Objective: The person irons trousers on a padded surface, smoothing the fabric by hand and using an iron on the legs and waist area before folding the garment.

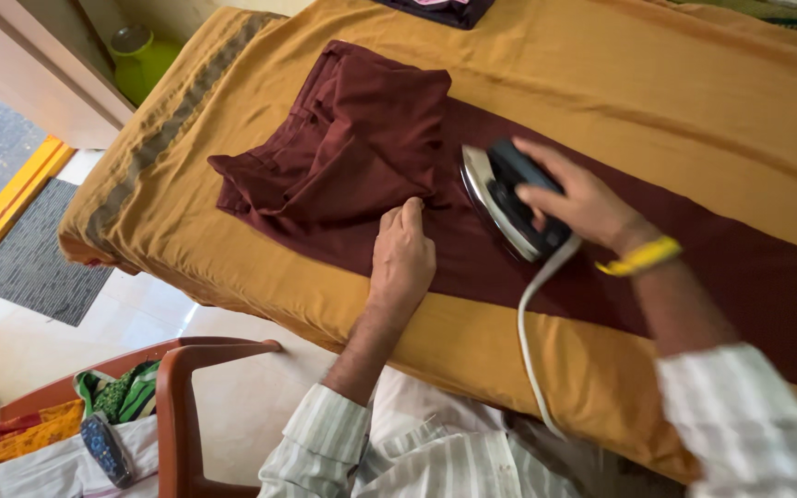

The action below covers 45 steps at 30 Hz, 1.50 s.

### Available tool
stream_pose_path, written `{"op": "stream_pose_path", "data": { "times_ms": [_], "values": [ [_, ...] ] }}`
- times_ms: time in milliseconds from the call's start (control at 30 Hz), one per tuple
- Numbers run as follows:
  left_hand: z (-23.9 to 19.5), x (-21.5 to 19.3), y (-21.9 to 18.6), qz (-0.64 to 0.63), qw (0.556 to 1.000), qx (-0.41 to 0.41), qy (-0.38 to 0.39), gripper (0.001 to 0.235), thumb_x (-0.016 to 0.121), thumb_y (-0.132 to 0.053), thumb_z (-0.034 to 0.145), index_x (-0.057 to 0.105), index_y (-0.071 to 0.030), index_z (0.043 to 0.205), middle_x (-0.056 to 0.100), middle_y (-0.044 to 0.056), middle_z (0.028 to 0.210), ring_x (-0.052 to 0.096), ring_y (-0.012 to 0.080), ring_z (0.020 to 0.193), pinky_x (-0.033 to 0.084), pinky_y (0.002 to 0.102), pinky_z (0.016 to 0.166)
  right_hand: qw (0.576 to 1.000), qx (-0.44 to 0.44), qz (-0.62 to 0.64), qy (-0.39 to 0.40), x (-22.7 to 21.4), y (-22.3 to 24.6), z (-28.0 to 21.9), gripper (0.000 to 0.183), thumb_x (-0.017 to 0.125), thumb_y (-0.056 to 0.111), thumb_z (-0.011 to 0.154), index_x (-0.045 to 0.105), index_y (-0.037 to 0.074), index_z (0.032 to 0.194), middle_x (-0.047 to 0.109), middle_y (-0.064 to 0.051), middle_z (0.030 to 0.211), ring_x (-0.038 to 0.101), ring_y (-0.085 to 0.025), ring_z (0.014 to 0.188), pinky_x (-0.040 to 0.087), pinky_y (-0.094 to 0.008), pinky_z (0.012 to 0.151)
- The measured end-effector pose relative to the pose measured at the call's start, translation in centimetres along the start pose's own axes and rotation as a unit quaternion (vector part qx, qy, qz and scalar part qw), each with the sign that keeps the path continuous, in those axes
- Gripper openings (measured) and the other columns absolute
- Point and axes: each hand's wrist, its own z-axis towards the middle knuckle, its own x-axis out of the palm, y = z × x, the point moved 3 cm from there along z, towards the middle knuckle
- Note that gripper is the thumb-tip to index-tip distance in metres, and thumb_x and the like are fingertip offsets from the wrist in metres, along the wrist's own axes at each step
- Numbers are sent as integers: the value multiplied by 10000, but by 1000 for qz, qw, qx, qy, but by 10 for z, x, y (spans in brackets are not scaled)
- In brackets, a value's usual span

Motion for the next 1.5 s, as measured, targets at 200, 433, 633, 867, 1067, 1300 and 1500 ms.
{"op": "stream_pose_path", "data": {
  "times_ms": [200,433,633,867,1067,1300,1500],
  "values": [
    [-5,-1,-5,144,989,34,-9,291,691,-60,868,620,-50,1150,627,162,1288,587,356,1199,511,472,991,997,-50,-34,52,-42,-12,-58,572,754,224,890,502,84,1384,724,-70,1055,675,-125,954,546,-300,813],
    [-30,-36,-4,190,980,-47,18,509,712,-321,888,604,-1,1269,531,245,1384,465,409,1315,324,602,1116,952,-133,-264,84,-29,23,-5,425,775,250,818,729,154,1229,780,-33,1077,713,-175,956,551,-345,838],
    [-55,-71,17,246,959,-139,16,727,661,-465,914,516,20,1436,442,252,1527,364,411,1440,256,574,1173,950,-223,-207,66,31,60,12,377,755,234,877,716,146,1242,775,-59,1117,700,-252,990,527,-378,882],
    [-61,-85,21,260,948,-185,7,1107,735,-654,787,371,160,1443,347,316,1540,266,478,1454,187,569,1189,948,-229,-219,-27,113,96,21,408,767,305,865,708,187,1252,750,-90,1088,726,-296,942,570,-381,789],
    [-63,-84,22,236,954,-182,-18,1126,782,-612,764,353,170,1451,333,330,1536,248,493,1461,169,574,1200,944,-244,-210,-69,158,113,39,406,766,325,870,714,170,1242,753,-89,1114,714,-308,964,561,-405,799],
    [-67,-107,39,210,964,-164,3,671,712,-312,891,495,67,1400,467,255,1492,374,413,1425,242,561,1182,962,-249,21,109,132,92,37,546,785,139,878,607,78,1391,741,-122,1245,702,-209,1064,545,-286,927],
    [-64,-122,59,160,974,-127,-103,378,575,13,852,597,2,1229,639,193,1325,546,385,1256,362,544,1134,962,-263,54,-53,176,90,15,453,718,84,951,651,94,1399,692,-105,1029,663,-185,902,540,-294,848]
  ]
}}
